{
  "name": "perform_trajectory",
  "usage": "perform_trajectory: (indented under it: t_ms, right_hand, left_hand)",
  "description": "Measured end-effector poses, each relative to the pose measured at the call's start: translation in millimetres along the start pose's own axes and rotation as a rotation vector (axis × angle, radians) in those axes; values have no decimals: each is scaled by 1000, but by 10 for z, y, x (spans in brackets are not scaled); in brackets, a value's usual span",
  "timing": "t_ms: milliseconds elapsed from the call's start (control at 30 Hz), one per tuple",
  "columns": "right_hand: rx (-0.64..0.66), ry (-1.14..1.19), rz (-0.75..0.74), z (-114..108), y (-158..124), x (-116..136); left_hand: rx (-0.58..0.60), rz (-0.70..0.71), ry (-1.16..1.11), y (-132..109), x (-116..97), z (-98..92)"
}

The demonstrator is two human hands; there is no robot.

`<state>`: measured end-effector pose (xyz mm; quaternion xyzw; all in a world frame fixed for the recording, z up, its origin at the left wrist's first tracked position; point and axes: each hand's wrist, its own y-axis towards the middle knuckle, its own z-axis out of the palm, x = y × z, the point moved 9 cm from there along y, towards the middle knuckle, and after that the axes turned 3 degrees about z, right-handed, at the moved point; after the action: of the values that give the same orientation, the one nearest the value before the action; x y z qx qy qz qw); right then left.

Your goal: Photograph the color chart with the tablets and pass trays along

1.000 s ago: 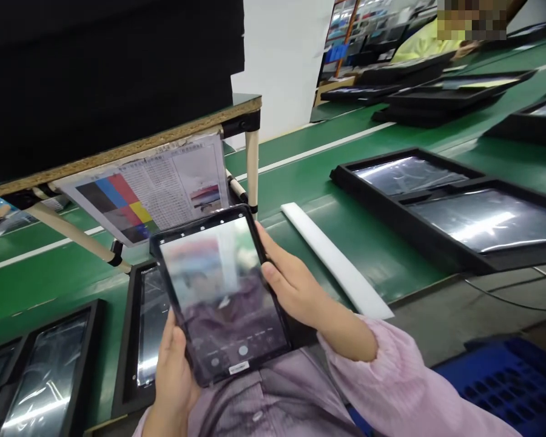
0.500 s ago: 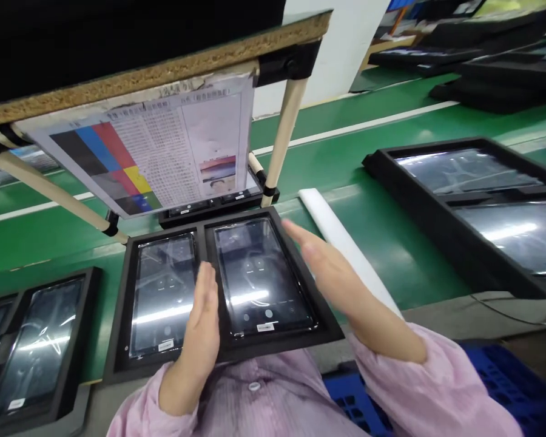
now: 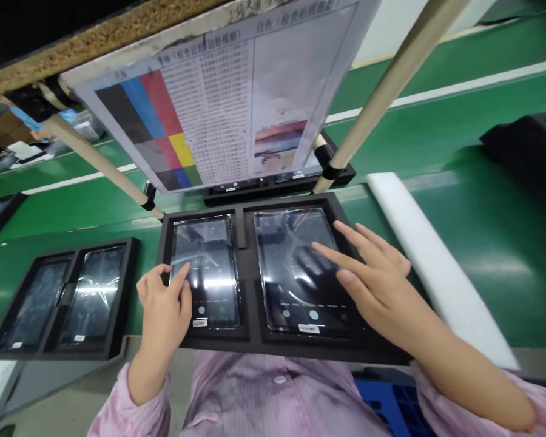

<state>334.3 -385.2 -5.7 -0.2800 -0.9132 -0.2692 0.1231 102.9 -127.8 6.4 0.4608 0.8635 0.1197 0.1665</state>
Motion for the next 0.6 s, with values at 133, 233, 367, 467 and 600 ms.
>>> perform_trajectory:
  t_ms: [133, 233, 367, 467, 600]
  right_hand:
    - [-5, -27, 45, -17, -134, -55]
    - [-27, -72, 111, -25, -208, -97]
    - [-63, -72, 148, -44, -238, -116]
    - [-54, -92, 136, -21, -221, -102]
    - [-91, -39, 110, -63, -214, -94]
  left_hand:
    - [125, -7, 79, -5, -49, 204]
    - [105, -10, 58, -13, -105, 188]
    - [30, 59, 20, 10, -196, 85]
    - [3, 119, -19, 17, -268, 59]
    - [24, 157, -8, 7, -370, 103]
